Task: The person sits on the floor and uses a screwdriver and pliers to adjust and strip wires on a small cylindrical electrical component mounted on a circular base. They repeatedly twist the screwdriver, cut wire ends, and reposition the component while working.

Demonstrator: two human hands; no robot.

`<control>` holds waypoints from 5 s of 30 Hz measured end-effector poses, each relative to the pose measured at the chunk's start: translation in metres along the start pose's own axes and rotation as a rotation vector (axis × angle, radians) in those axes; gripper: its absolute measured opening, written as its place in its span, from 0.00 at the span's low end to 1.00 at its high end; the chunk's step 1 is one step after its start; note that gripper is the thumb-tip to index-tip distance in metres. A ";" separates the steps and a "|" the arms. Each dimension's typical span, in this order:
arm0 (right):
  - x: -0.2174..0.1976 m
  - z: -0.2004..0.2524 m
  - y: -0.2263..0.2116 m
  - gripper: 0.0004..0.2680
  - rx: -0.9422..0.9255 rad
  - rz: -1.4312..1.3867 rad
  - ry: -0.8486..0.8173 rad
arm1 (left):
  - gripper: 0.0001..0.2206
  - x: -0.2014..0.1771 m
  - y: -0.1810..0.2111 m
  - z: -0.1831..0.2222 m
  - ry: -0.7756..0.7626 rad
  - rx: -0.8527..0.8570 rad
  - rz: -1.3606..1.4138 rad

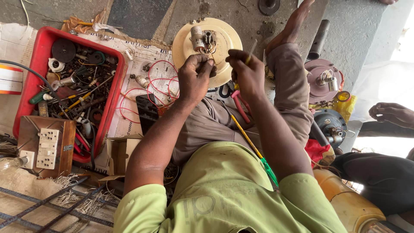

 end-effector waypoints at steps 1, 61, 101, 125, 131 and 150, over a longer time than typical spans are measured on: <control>0.005 -0.006 -0.001 0.09 0.035 0.040 -0.014 | 0.05 0.000 -0.003 0.000 0.009 -0.018 0.010; 0.012 -0.017 -0.061 0.09 -0.101 0.775 -0.182 | 0.05 -0.017 -0.018 -0.019 0.309 -0.542 0.539; 0.014 0.019 -0.006 0.07 -0.059 0.261 0.136 | 0.08 -0.008 0.034 -0.002 -0.026 0.123 -0.056; 0.023 0.054 -0.058 0.04 -0.629 0.656 0.070 | 0.06 0.013 0.034 -0.001 -0.120 0.111 -0.195; 0.036 0.065 -0.071 0.09 -0.841 0.739 -0.011 | 0.06 0.015 0.049 -0.007 -0.115 0.169 -0.277; 0.009 0.002 0.011 0.10 -0.199 0.360 0.126 | 0.08 0.010 -0.023 -0.010 0.025 -0.237 0.238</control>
Point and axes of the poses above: each hand's wrist, its own z-axis away from the middle knuckle, its own x-axis out of the palm, y = z × x, the point moved 9 cm from there along -z, towards the middle knuckle, and after that the axes turned 5 degrees about x, right-handed, at the moved point
